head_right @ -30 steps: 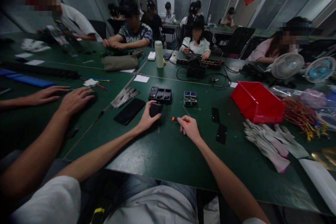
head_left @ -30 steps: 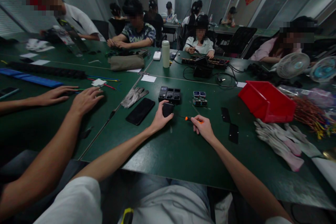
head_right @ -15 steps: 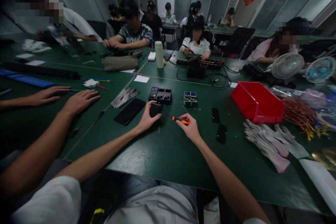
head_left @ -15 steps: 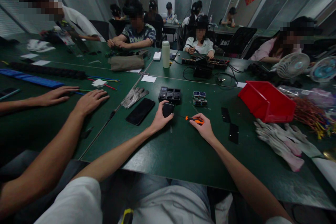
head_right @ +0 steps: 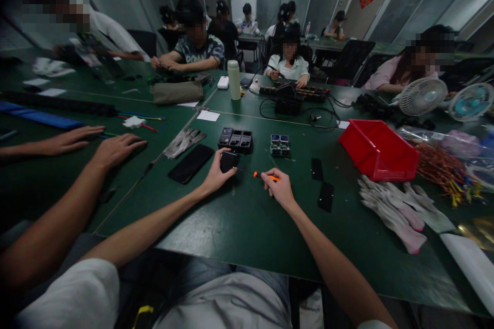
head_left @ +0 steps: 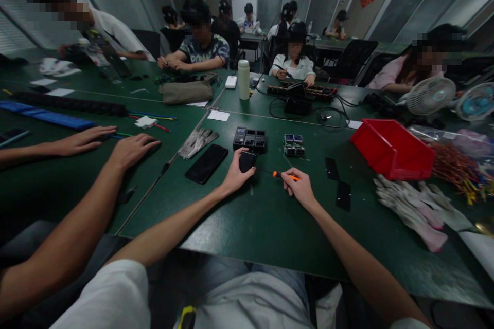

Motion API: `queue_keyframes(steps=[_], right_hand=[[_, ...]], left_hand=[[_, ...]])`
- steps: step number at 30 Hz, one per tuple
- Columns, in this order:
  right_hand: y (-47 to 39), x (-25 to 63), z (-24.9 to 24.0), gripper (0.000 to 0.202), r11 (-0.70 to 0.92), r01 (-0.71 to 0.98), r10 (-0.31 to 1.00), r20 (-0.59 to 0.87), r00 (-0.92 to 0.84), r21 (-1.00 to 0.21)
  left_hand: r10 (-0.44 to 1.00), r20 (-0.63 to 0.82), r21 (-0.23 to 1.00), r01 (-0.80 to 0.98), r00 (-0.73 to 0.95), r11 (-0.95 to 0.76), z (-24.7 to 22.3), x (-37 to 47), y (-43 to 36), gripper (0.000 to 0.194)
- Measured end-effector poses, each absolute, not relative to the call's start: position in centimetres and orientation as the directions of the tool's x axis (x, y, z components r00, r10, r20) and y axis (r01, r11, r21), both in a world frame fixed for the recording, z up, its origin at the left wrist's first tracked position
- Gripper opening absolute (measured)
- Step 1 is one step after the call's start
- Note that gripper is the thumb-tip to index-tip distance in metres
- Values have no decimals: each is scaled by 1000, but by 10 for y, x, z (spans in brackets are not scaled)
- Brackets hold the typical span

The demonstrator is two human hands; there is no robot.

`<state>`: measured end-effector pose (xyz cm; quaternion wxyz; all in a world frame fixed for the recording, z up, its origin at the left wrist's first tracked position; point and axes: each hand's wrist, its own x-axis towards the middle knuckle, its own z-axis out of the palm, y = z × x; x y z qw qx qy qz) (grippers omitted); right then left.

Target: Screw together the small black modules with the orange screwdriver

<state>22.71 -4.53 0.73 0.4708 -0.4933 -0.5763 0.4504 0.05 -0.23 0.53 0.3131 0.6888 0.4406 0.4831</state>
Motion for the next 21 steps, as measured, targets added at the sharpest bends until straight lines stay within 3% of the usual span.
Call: queue_keyframes(steps=[21], right_hand=[[-46, 227, 10, 31, 78, 181, 994, 62, -88, -980]], left_hand=[[905, 401, 854, 299, 146, -426, 3, 0, -1, 58]])
